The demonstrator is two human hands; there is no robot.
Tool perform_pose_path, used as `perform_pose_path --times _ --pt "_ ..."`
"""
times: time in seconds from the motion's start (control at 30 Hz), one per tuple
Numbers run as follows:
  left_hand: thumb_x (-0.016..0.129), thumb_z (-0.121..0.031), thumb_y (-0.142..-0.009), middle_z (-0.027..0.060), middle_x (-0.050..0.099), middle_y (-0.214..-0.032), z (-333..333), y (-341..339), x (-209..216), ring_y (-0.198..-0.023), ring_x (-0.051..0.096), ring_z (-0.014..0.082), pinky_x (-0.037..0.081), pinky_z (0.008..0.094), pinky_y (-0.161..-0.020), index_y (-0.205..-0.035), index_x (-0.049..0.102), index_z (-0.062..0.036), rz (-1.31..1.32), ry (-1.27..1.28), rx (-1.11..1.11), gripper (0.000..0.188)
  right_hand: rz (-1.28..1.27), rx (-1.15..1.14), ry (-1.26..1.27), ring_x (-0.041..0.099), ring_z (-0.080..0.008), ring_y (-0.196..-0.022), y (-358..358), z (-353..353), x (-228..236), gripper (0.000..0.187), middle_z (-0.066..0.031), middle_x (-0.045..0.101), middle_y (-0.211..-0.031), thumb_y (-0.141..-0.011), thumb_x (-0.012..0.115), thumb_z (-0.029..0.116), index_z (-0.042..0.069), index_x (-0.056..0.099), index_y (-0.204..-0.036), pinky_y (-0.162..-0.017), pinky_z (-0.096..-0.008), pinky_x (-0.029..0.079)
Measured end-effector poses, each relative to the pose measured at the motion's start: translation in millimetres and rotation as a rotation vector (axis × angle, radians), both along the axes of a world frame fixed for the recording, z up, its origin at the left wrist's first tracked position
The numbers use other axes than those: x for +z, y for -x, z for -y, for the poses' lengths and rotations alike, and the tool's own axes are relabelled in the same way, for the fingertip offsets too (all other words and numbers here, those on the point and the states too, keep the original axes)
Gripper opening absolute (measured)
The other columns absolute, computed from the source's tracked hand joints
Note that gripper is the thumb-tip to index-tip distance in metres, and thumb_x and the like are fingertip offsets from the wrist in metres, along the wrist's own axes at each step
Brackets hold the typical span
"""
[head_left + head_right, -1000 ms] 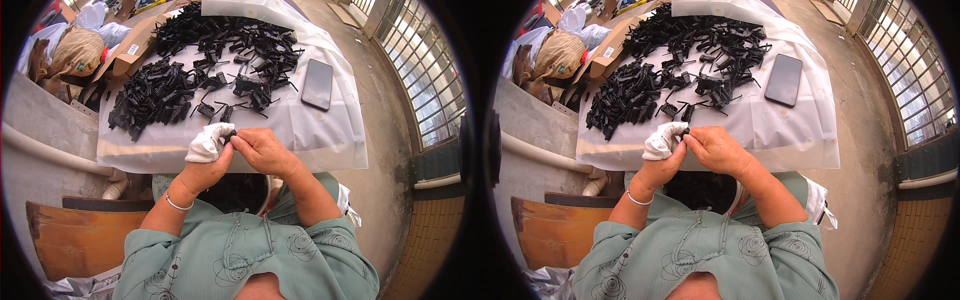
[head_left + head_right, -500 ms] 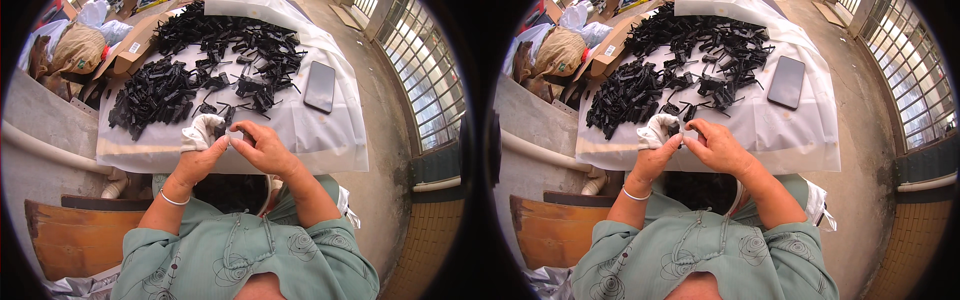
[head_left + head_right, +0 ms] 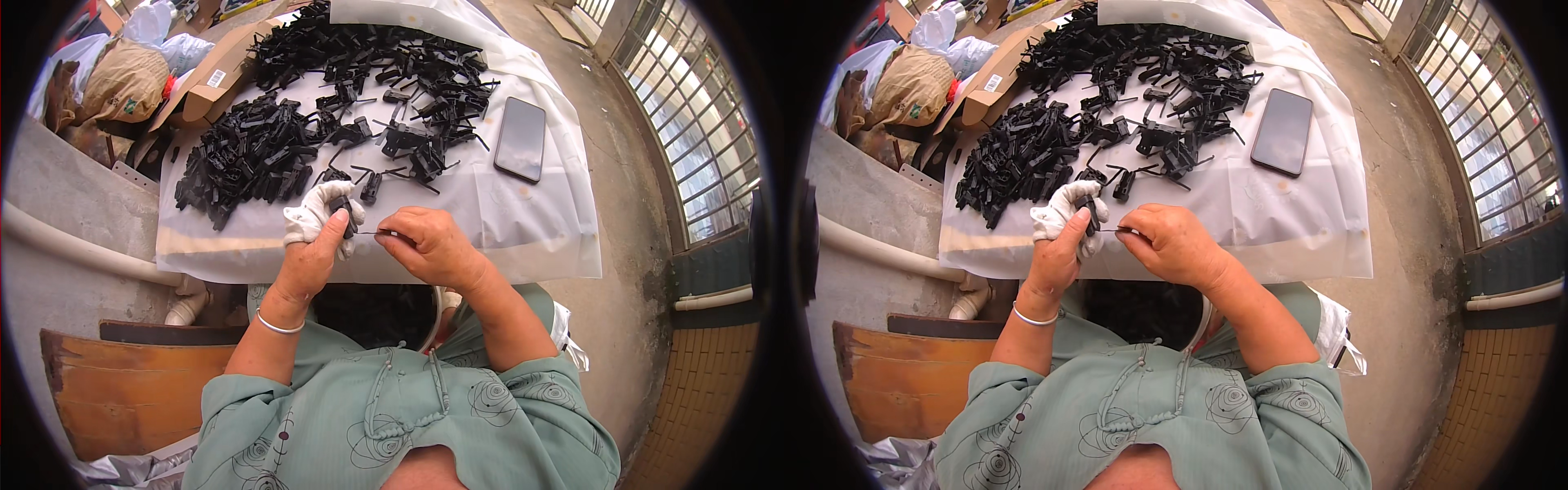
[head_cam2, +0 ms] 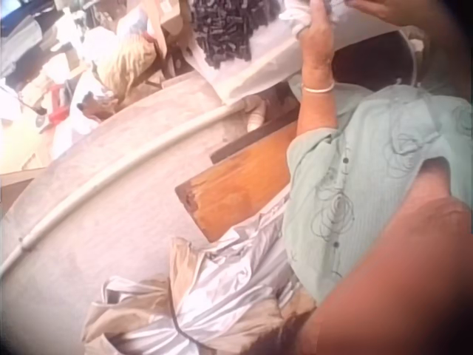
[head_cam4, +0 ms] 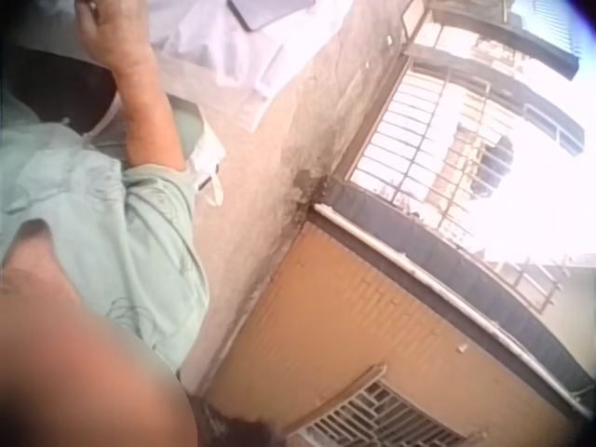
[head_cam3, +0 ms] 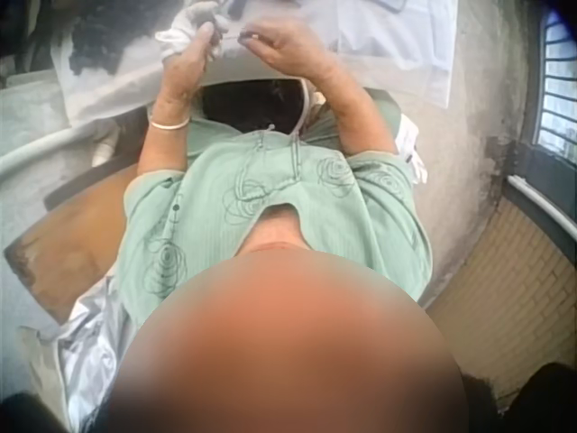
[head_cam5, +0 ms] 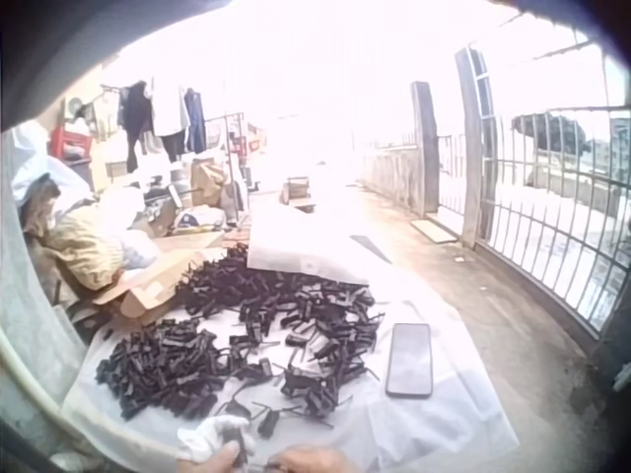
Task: Cleaning and inspecting small black plastic components with a white cloth.
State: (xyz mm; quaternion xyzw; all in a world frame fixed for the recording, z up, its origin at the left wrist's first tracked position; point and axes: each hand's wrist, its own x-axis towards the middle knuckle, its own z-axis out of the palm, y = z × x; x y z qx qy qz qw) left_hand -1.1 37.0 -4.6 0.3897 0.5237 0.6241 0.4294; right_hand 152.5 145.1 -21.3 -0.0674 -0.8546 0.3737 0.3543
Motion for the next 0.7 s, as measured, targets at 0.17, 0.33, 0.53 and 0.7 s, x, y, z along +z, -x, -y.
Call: perform_pose_path --times 0.17,0.33,0.53,0.7 --pt "0.042 -0.011 -0.092 0.0017 0.054 -0.087 2 -6 3 -0.062 0.044 0.0039 0.039 0.0172 -0.054 -0.120 0.044 -0.0033 -0.157 0.069 -0.053 0.029 0.036 0.026 0.156 0.054 -0.0229 -0.057 -1 1 7 0.014 -0.0104 0.055 -0.065 -0.077 0.066 0.011 0.000 0.058 -0.080 -0.054 -0.0321 0.043" --pt "0.039 -0.011 -0.091 0.0006 0.052 -0.083 6 -9 5 -0.062 0.045 0.0037 0.039 0.0176 -0.054 -0.118 0.045 -0.0018 -0.100 0.047 -0.142 0.029 0.095 0.092 0.511 0.042 -0.0077 -0.054 -2 7 11 0.015 0.0012 0.049 -0.061 -0.079 0.067 0.012 0.002 0.057 -0.078 -0.050 -0.0231 0.036" --pt "0.040 -0.011 -0.089 0.0006 0.052 -0.084 9 -12 15 -0.062 0.045 0.0039 0.040 0.0176 -0.054 -0.118 0.043 -0.0018 -0.038 0.055 -0.262 0.030 0.018 0.187 0.963 0.033 -0.0009 -0.058 3 14 8 0.018 0.0095 0.041 -0.064 -0.082 0.067 0.013 0.006 0.054 -0.073 -0.050 -0.0185 0.028" --pt "0.044 -0.007 -0.087 0.0009 0.051 -0.084 8 -16 9 -0.062 0.045 0.0044 0.039 0.0177 -0.055 -0.117 0.044 -0.0025 -0.082 0.076 -0.209 0.030 0.066 0.032 0.718 0.033 -0.0007 -0.059 6 18 5 0.017 0.0092 0.041 -0.064 -0.083 0.065 0.014 0.005 0.053 -0.077 -0.050 -0.0182 0.028"
